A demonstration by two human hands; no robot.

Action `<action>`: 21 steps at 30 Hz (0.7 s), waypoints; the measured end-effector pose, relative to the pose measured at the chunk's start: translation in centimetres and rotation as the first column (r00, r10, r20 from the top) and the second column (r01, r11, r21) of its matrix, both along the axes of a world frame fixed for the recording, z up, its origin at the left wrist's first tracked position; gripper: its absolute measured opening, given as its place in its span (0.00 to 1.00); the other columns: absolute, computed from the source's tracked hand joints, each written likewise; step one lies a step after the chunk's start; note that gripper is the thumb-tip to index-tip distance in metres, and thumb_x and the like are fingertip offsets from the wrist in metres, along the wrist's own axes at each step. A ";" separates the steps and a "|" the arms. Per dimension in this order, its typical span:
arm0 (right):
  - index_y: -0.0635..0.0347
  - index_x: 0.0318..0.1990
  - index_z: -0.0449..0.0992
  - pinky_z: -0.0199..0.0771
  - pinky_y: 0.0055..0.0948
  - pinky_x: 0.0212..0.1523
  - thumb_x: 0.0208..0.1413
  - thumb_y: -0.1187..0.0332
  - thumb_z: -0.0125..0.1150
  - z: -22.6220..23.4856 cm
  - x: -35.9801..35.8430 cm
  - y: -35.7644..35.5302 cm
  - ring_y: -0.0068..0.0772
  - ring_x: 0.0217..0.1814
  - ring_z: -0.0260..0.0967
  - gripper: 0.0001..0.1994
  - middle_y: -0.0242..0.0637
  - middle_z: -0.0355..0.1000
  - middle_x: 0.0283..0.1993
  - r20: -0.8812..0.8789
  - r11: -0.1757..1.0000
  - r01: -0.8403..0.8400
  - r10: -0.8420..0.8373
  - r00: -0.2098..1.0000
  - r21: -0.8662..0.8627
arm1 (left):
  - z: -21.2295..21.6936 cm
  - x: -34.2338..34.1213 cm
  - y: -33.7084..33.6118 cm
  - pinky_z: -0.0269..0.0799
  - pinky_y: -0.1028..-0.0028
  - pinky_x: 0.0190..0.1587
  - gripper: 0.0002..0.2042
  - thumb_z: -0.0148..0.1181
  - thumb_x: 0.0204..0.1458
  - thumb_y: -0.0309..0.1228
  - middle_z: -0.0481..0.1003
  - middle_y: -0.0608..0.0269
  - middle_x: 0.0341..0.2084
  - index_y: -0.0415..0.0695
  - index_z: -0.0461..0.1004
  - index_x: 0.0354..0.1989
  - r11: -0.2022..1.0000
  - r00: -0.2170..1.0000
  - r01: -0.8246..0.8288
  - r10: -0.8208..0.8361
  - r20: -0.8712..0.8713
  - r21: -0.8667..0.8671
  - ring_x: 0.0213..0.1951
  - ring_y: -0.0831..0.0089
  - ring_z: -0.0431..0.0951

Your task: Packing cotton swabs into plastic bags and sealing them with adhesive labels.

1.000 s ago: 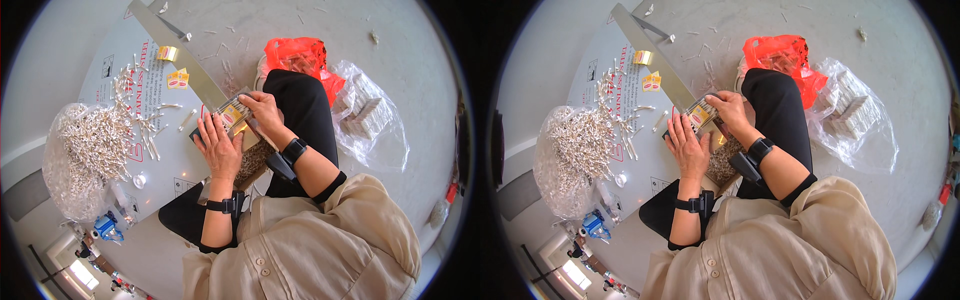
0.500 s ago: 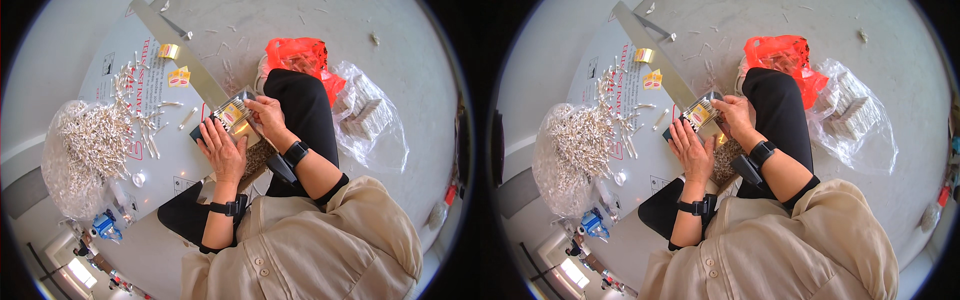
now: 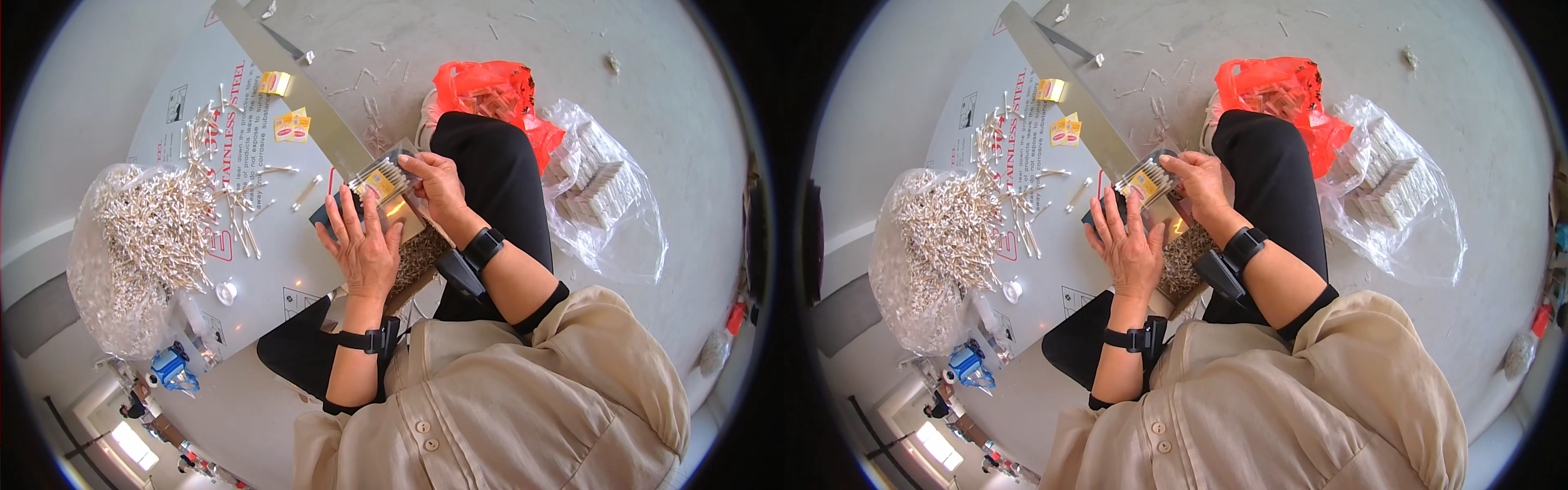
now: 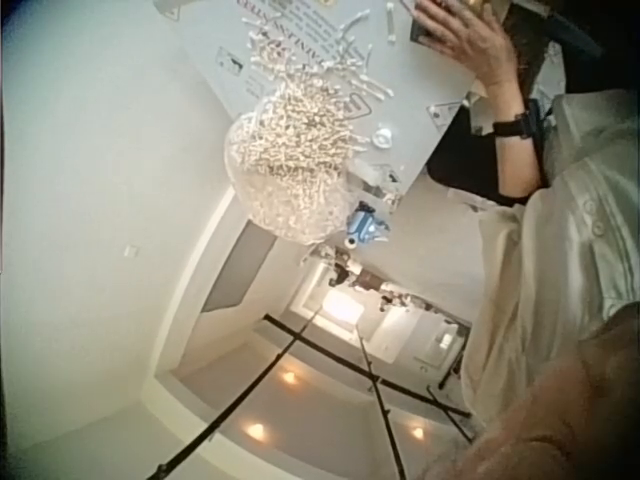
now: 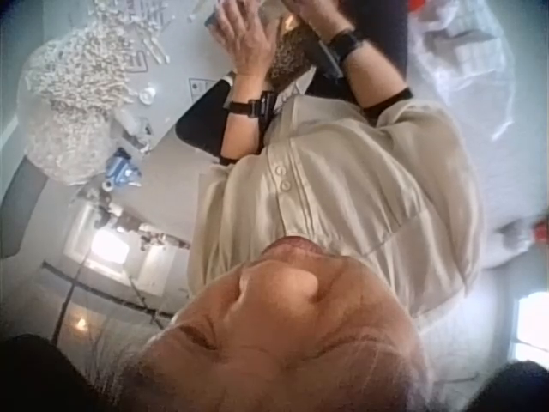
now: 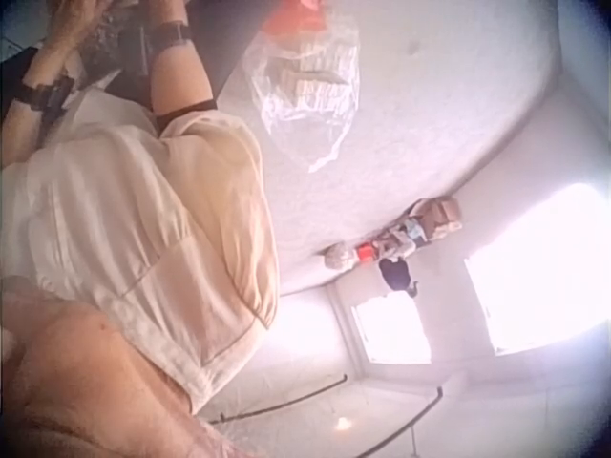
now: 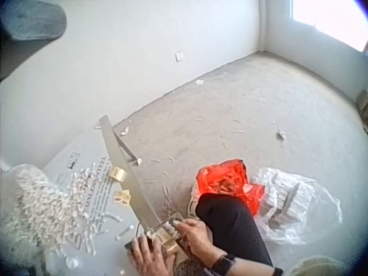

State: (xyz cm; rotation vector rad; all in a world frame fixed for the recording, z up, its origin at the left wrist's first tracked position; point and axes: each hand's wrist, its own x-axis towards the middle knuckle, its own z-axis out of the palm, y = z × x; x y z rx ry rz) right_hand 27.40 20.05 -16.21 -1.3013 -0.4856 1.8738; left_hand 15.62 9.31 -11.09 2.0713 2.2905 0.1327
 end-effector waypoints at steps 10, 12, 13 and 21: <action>0.52 0.18 0.70 0.52 0.17 0.20 0.50 0.69 0.69 0.5 0.0 0.0 0.12 0.18 0.52 0.14 0.20 0.62 0.18 0.007 1.000 -0.012 0.012 1.000 0.018 | 0.3 -0.4 0.1 0.40 0.39 0.64 0.27 0.55 0.56 0.46 0.51 0.49 0.69 0.53 0.65 0.65 1.000 0.999 -0.025 0.025 0.020 0.007 0.71 0.45 0.43; 0.53 0.18 0.71 0.52 0.17 0.20 0.50 0.69 0.69 -0.3 0.2 0.0 0.12 0.18 0.52 0.13 0.20 0.62 0.18 0.004 0.999 -0.028 0.027 1.000 0.043 | 0.1 -0.3 -0.2 0.40 0.39 0.64 0.26 0.55 0.56 0.46 0.51 0.49 0.69 0.56 0.66 0.64 1.000 1.000 0.007 -0.007 -0.001 0.020 0.71 0.45 0.43; 0.53 0.19 0.72 0.52 0.17 0.20 0.49 0.69 0.69 -0.3 0.2 0.0 0.12 0.18 0.52 0.12 0.20 0.62 0.18 -0.004 0.997 -0.050 0.050 0.999 0.067 | 0.2 -0.4 -0.3 0.40 0.39 0.64 0.25 0.56 0.56 0.46 0.52 0.49 0.69 0.58 0.67 0.64 0.999 0.999 0.034 -0.033 -0.028 0.032 0.71 0.45 0.43; 0.57 0.23 0.76 0.53 0.17 0.20 0.48 0.71 0.69 0.0 0.0 -0.3 0.13 0.18 0.54 0.07 0.21 0.64 0.19 -0.036 0.998 -0.050 0.051 0.998 0.048 | -0.1 -0.6 0.7 0.40 0.40 0.64 0.24 0.58 0.55 0.44 0.55 0.49 0.67 0.52 0.68 0.60 0.995 0.996 -0.017 0.008 0.084 0.100 0.70 0.46 0.46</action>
